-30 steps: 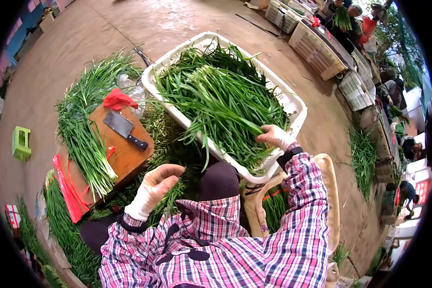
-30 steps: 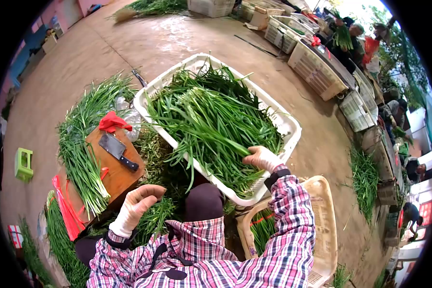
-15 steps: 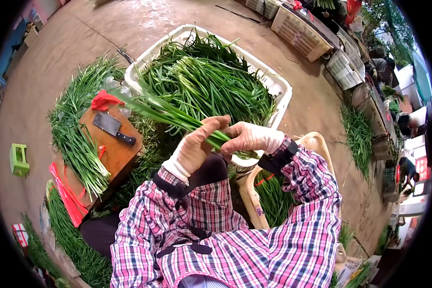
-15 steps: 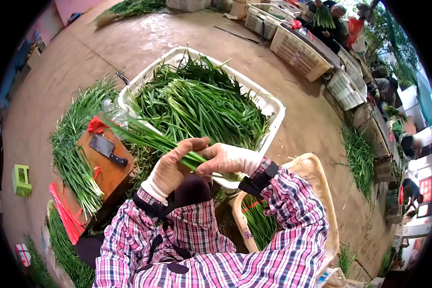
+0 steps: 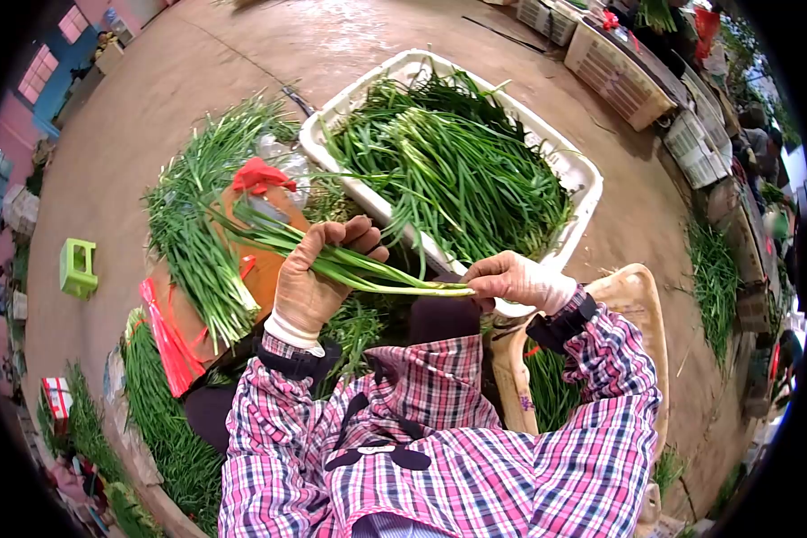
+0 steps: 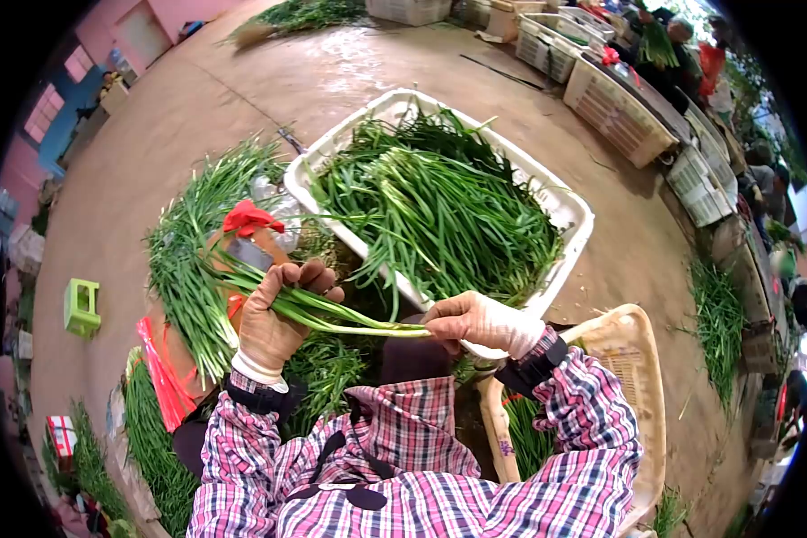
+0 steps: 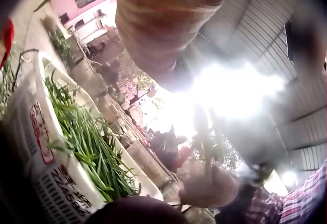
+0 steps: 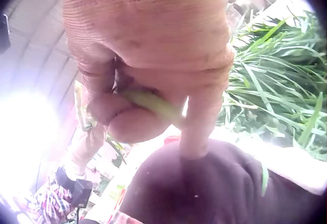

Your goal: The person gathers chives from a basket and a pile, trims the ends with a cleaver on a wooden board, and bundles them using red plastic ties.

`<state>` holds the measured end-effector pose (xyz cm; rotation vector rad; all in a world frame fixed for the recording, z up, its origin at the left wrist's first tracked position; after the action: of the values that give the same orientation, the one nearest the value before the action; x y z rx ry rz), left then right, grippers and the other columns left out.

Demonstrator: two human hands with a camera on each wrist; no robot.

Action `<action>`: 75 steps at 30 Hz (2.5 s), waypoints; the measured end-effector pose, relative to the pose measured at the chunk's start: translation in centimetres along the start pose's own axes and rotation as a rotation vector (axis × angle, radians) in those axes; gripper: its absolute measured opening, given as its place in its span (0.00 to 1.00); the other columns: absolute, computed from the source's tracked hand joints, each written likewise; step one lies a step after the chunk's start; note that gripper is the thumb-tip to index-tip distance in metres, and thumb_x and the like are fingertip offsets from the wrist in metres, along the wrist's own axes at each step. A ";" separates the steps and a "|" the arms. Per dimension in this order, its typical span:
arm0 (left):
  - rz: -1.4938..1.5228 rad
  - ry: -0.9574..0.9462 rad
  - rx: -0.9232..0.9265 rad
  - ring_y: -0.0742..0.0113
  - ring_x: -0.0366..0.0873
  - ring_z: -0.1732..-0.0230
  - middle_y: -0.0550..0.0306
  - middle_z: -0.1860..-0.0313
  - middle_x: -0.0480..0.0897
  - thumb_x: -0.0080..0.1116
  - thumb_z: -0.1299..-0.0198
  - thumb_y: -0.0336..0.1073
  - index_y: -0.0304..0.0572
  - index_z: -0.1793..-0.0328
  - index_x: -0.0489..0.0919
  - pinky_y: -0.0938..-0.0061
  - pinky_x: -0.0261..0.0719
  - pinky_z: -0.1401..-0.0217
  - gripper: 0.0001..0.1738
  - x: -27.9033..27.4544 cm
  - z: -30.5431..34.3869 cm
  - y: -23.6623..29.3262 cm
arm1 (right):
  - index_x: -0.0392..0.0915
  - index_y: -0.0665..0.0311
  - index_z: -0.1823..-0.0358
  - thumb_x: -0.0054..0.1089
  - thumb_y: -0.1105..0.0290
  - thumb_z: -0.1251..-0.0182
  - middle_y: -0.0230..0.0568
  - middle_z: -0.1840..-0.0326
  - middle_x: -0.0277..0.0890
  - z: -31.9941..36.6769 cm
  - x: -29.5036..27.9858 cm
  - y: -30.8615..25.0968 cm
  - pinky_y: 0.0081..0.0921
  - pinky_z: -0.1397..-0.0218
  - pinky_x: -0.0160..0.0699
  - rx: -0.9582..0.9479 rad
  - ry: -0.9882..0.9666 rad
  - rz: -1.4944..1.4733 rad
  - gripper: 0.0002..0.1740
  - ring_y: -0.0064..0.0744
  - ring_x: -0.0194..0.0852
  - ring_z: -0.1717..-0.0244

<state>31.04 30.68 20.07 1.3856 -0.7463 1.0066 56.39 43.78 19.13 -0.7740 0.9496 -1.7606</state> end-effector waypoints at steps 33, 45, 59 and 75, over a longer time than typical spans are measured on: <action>-0.155 0.290 0.624 0.47 0.79 0.40 0.43 0.45 0.81 0.56 0.31 0.45 0.39 0.55 0.79 0.49 0.81 0.39 0.16 -9.7 26.9 13.3 | 0.82 0.60 0.55 0.72 0.74 0.48 0.42 0.56 0.81 -10.0 25.2 -9.0 0.37 0.44 0.76 -1.076 0.323 0.706 0.17 0.46 0.79 0.50; -0.578 -0.043 0.453 0.39 0.82 0.48 0.35 0.49 0.80 0.60 0.35 0.51 0.36 0.63 0.80 0.43 0.83 0.46 0.21 -6.8 28.3 13.2 | 0.86 0.67 0.63 0.66 0.66 0.39 0.29 0.70 0.82 -11.3 26.8 -4.6 0.19 0.56 0.74 -0.060 -0.437 0.215 0.10 0.18 0.76 0.66; -0.613 -0.256 0.210 0.33 0.81 0.50 0.28 0.49 0.78 0.52 0.29 0.41 0.31 0.59 0.79 0.45 0.84 0.48 0.17 -6.4 25.8 11.4 | 0.81 0.70 0.61 0.63 0.67 0.36 0.36 0.67 0.82 -12.7 29.0 -4.5 0.21 0.52 0.76 -0.180 -0.316 -0.133 0.11 0.25 0.79 0.62; 0.076 0.369 0.778 0.49 0.78 0.39 0.46 0.45 0.82 0.53 0.29 0.44 0.39 0.52 0.82 0.48 0.78 0.35 0.16 -16.3 28.6 13.5 | 0.80 0.56 0.48 0.62 0.63 0.38 0.42 0.58 0.83 -13.6 21.8 3.3 0.30 0.48 0.79 -0.535 -0.097 1.034 0.17 0.42 0.81 0.58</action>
<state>15.89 -0.87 13.58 1.7461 -0.1136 1.6603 39.10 26.08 11.35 -0.5103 1.4304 -0.5714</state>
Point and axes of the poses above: each hand's wrist, its own z-axis away from the middle knuckle, its own x-axis out of the palm, y = z × x, the point moved 3 cm from there along -z, towards the middle knuckle
